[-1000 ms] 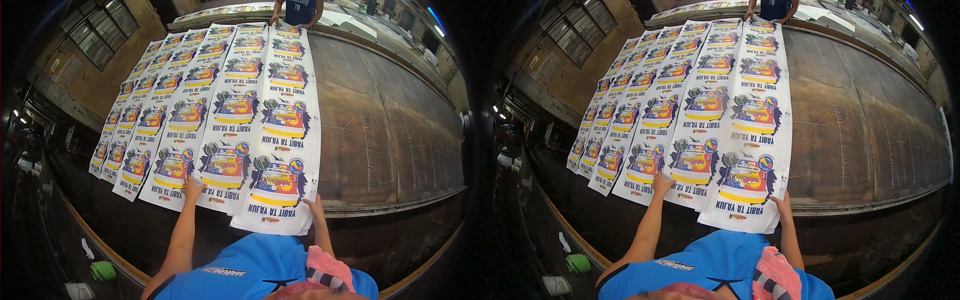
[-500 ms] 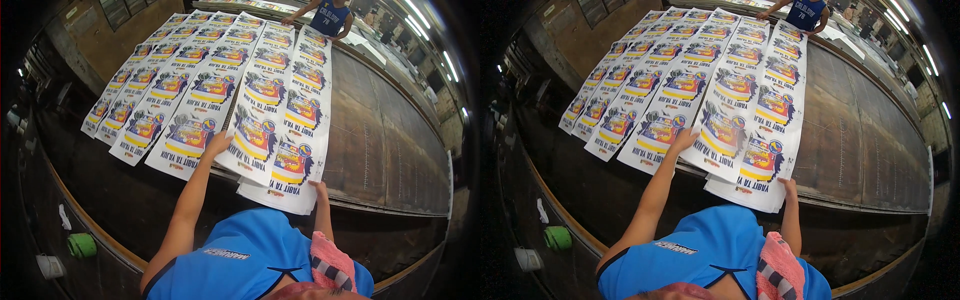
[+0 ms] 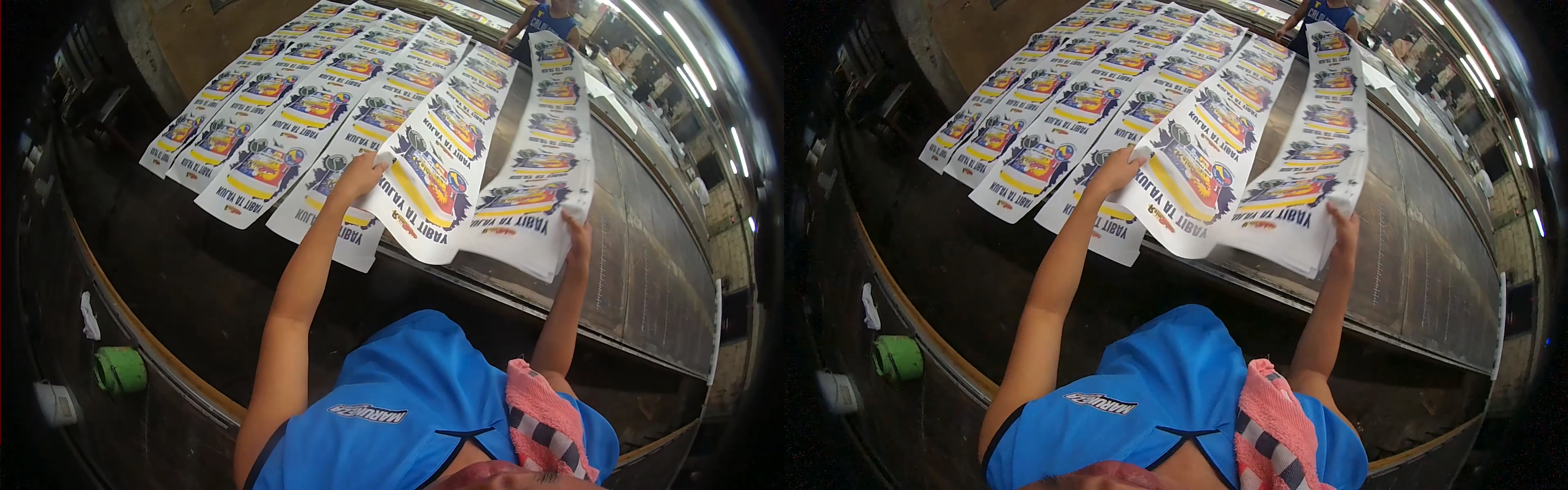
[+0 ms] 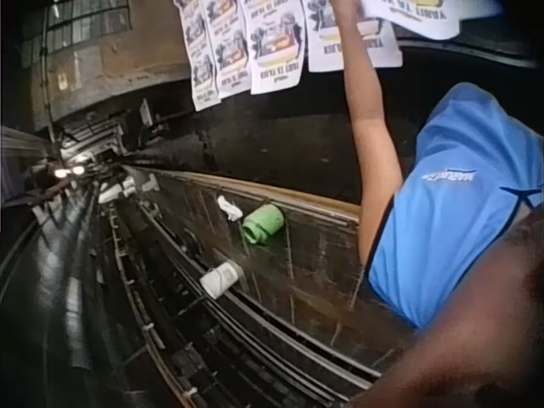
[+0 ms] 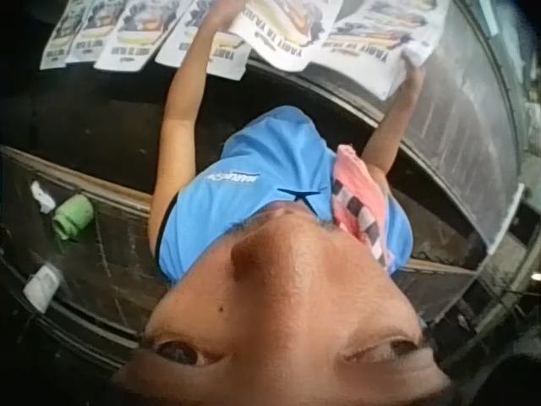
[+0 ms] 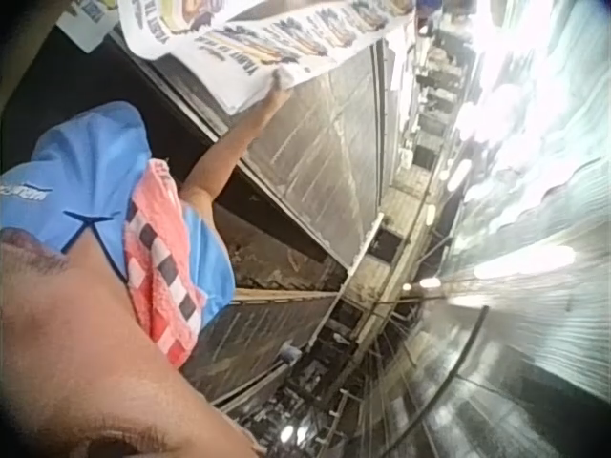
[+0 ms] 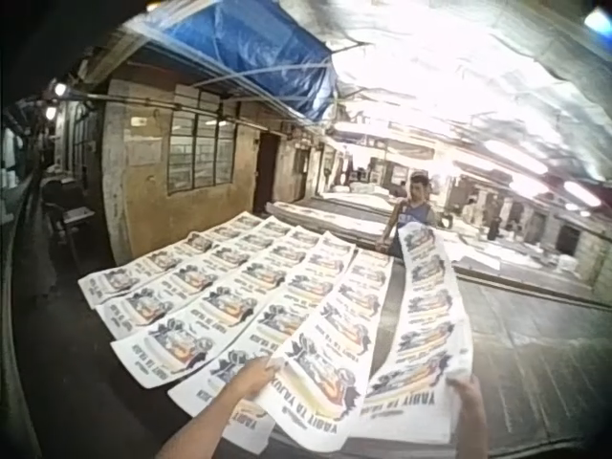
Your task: Picking up and stacking printed posters from a long industrial table.
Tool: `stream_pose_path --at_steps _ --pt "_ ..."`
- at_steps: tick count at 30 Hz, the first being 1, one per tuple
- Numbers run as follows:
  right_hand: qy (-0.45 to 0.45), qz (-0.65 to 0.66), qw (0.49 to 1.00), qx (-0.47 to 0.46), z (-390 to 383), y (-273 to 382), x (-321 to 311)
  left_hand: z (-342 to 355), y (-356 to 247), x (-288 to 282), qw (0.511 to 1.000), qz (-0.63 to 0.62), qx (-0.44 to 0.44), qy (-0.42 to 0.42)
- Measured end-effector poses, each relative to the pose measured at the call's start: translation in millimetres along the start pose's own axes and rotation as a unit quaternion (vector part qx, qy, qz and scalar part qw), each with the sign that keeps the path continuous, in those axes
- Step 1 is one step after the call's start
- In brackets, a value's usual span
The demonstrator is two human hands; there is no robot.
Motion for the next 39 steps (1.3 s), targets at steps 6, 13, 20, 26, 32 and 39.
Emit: stream_pose_path --at_steps 6,13,20,26,32,39 --pt "-0.003 0.054 0.992 -0.114 13 116 56 -16 50 -40 1.0 0.017 -0.023 -0.01" --pt "-0.018 0.079 0.991 -0.105 -25 132 146 -36 182 18 0.992 0.053 -0.103 0.048" --pt "0.057 0.125 0.982 0.13 -83 -106 266 -60 232 62 0.825 -0.416 -0.3 0.239" --pt "0.035 0.098 0.957 0.271 -96 -215 268 -51 247 42 0.715 -0.502 -0.362 0.325" --pt "0.1 -0.012 0.945 0.31 -108 -254 269 -18 252 48 0.847 -0.298 -0.303 0.318" --pt "-0.035 -0.013 0.953 0.302 -121 -267 258 10 89 20 0.958 -0.133 0.082 0.239"
Point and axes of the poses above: each hand's wrist, its own z-axis towards the middle knuckle, its own x-axis out of the palm, y = z × x, the point moved 9 cm from there along z, towards the middle knuckle, and after that the axes turned 3 degrees about -z, right-handed, at the moved point
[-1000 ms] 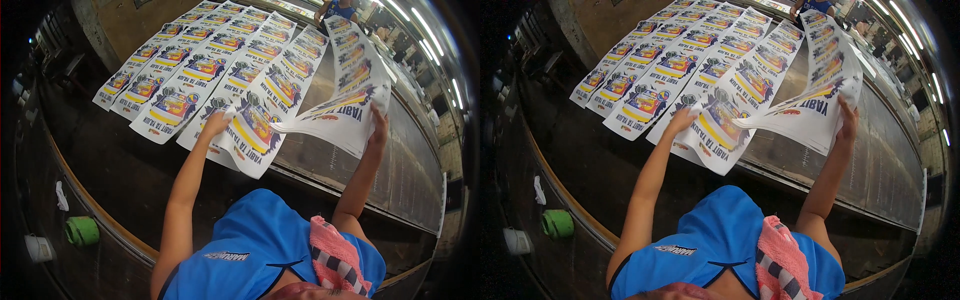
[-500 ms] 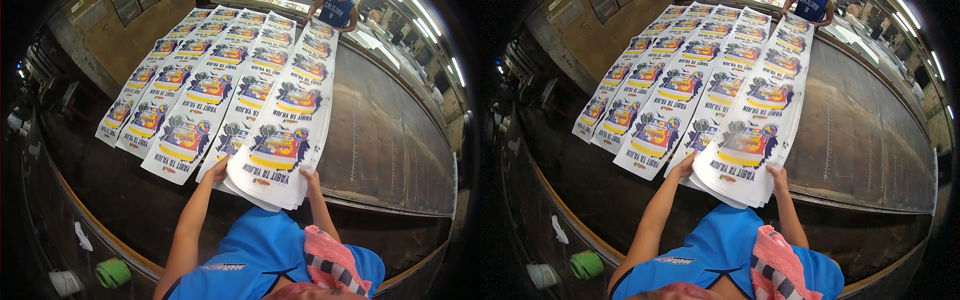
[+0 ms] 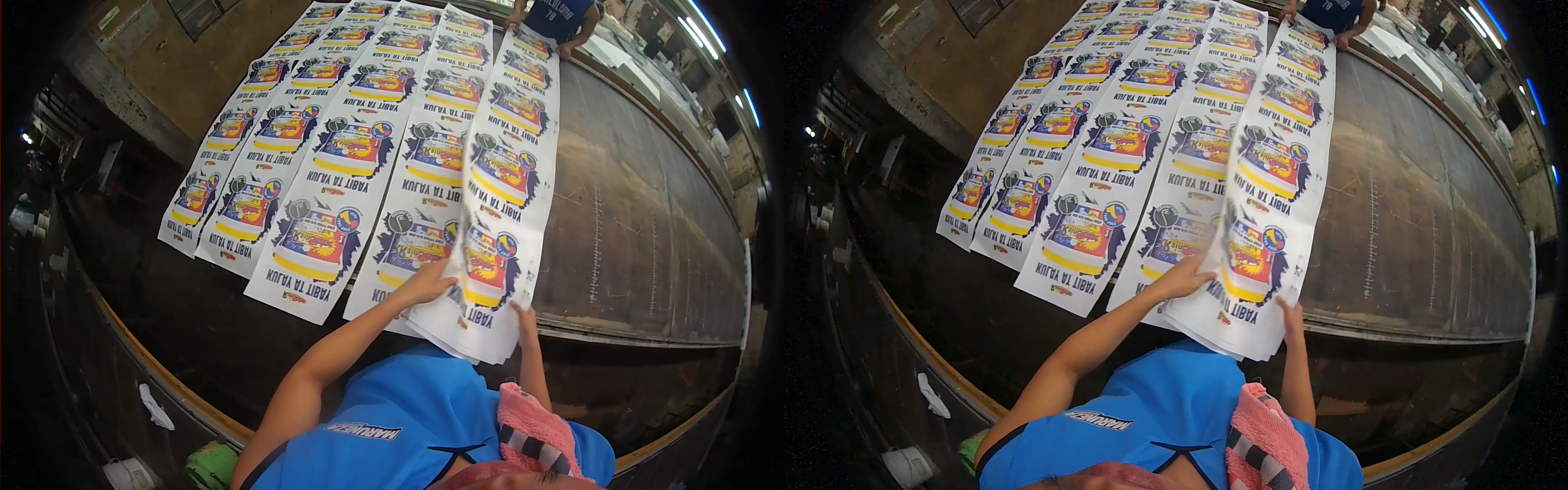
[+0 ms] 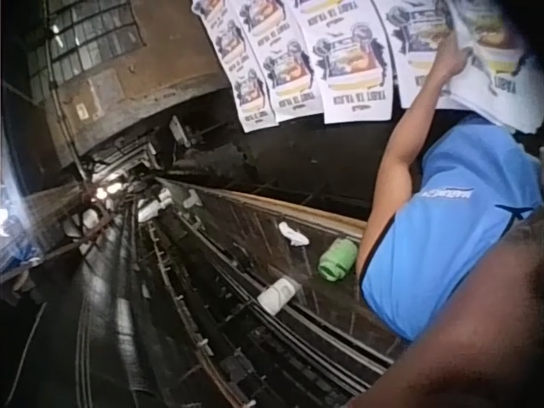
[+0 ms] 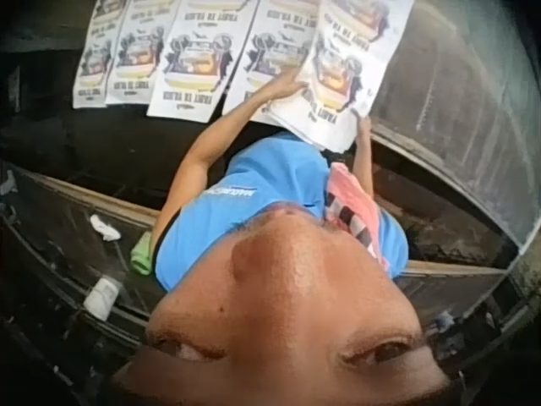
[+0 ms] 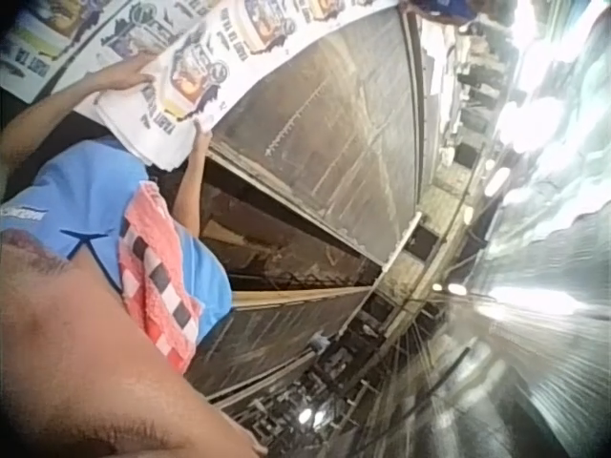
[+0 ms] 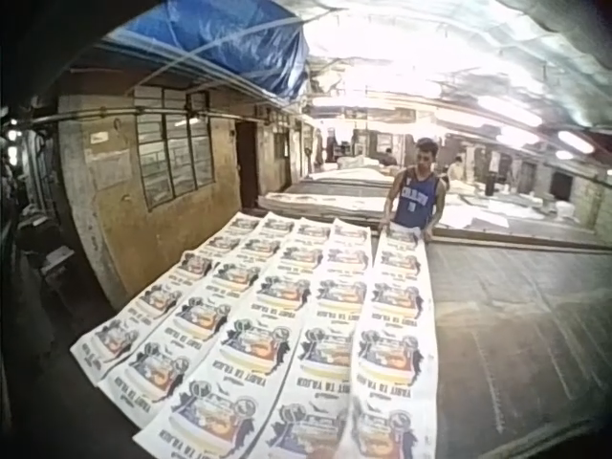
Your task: Picking up and stacking printed posters from a long industrial table.
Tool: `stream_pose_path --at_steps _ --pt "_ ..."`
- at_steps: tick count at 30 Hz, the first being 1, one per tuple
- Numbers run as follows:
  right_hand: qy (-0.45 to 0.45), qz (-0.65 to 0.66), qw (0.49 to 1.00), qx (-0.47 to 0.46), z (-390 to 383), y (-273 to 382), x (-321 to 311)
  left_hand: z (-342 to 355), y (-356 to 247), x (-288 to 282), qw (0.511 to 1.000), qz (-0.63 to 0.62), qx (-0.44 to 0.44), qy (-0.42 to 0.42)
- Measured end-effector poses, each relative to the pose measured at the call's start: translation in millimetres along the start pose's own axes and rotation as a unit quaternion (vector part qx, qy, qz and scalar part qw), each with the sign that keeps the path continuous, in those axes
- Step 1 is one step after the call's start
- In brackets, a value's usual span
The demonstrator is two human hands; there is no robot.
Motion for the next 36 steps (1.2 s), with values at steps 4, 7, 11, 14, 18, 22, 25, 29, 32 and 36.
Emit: stream_pose_path --at_steps 4,7,11,14,18,22,25,29,32,36 --pt "-0.013 0.091 0.996 0.022 -13 10 13 -11 -74 -27 0.999 -0.01 0.03 -0.008" --pt "0.014 0.091 0.996 0.019 -8 7 18 -24 -89 -53 0.995 -0.083 0.021 0.046" --pt "0.062 0.189 0.978 0.066 -44 15 81 -40 -80 -90 0.993 -0.104 -0.022 0.05" --pt "0.038 0.171 0.984 -0.017 -55 33 110 -48 -67 -119 0.995 -0.098 -0.005 0.034" --pt "0.027 0.159 0.982 -0.096 -53 62 137 -78 -32 -159 0.997 -0.068 -0.034 -0.027" --pt "0.03 0.046 0.989 -0.134 -40 76 173 -113 59 -171 0.992 -0.045 -0.075 -0.091" --pt "0.035 -0.042 0.984 -0.172 -5 53 189 -131 127 -159 0.986 -0.006 -0.109 -0.126" --pt "-0.223 -0.349 0.865 -0.285 -7 49 162 -123 158 -150 0.971 0.149 -0.121 -0.142" --pt "-0.215 -0.315 0.903 -0.2 13 20 115 -101 151 -126 0.981 0.114 -0.138 -0.082" --pt "-0.027 -0.068 0.997 -0.034 -7 43 173 -107 176 -140 0.976 0.118 -0.181 -0.026"
Point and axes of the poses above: each hand's wrist, its own z-axis towards the middle knuckle, its own x-axis out of the palm, y = z × x, the point moved 9 cm from there along z, towards the middle knuckle, and after that the axes turned 3 degrees about -z, right-handed, at the moved point
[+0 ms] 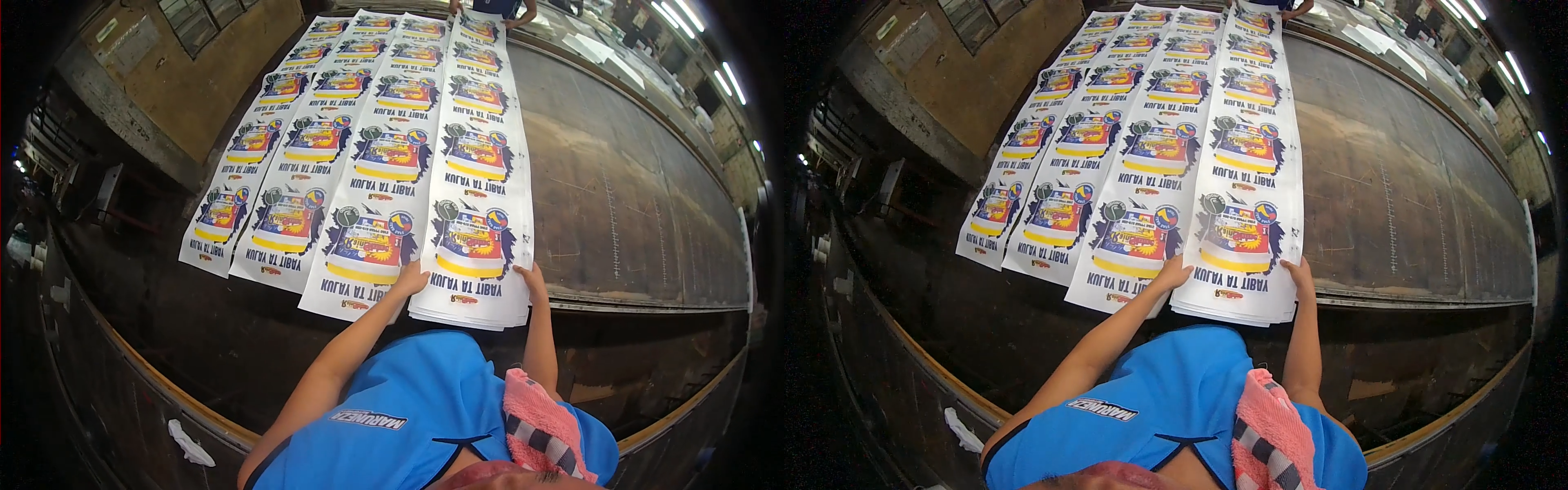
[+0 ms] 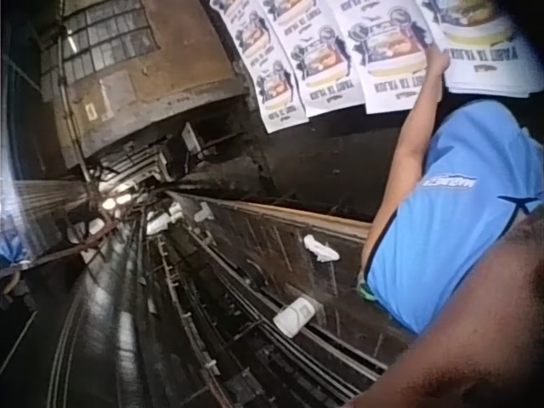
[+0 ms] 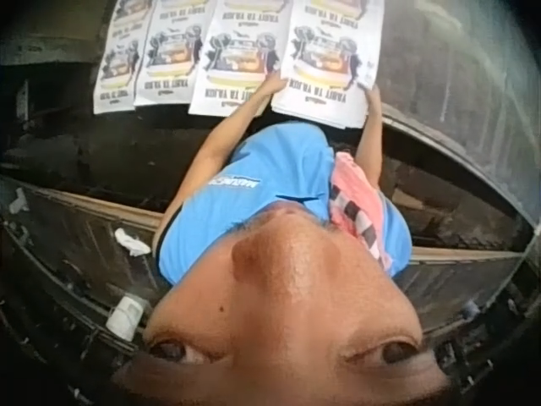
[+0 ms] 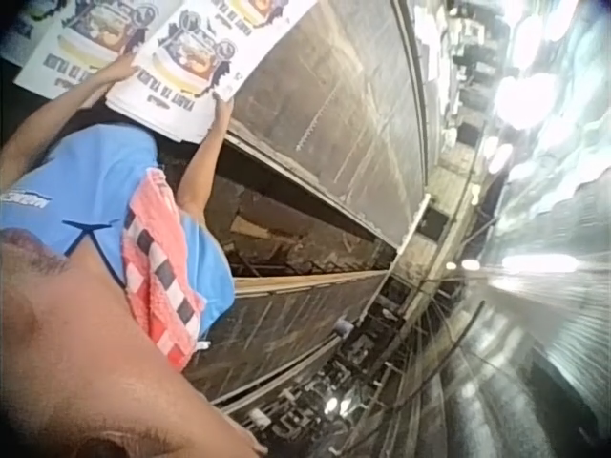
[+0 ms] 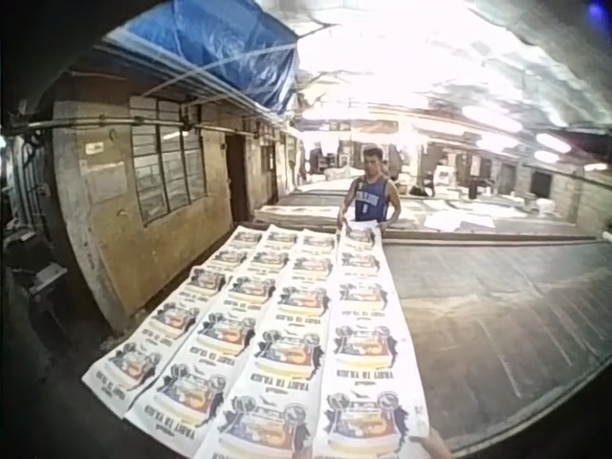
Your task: Picking up and stacking printed posters from a long industrial table.
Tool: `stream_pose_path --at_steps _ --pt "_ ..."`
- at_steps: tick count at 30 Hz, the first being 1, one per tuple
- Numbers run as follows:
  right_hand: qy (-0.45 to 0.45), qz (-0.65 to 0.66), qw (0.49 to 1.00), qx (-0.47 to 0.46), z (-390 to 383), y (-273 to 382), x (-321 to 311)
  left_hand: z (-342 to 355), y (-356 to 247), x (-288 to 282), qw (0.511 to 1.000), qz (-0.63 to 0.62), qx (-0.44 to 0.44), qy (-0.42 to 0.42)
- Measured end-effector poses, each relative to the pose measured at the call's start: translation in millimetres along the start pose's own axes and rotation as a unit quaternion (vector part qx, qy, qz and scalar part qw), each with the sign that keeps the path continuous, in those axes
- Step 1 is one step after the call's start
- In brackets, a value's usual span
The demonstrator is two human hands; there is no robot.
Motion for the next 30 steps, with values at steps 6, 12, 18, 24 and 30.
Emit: stream_pose_path --at_steps 6,12,18,24,30 --pt "0.043 0.074 0.983 -0.163 -42 79 27 14 -7 3 0.974 -0.211 0.038 0.07" --pt "0.047 0.061 0.962 -0.263 -81 180 42 -7 -30 -64 0.971 -0.234 0.049 -0.005" --pt "0.056 0.1 0.946 -0.303 -141 249 65 -43 -59 -162 0.958 -0.281 0.051 0.003" --pt "0.064 0.085 0.946 -0.306 -162 253 71 -74 -75 -180 0.952 -0.297 0.076 0.009" --pt "0.072 0.085 0.939 -0.325 -174 252 70 -78 -59 -173 0.952 -0.284 0.116 0.002"
Point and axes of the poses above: each hand's wrist, its own z-axis towards the middle knuckle, its own x-axis out of the palm, y = z × x, the point moved 9 cm from there along z, towards the middle knuckle, and after that the axes turned 3 degrees about -z, right-handed, at the moved point
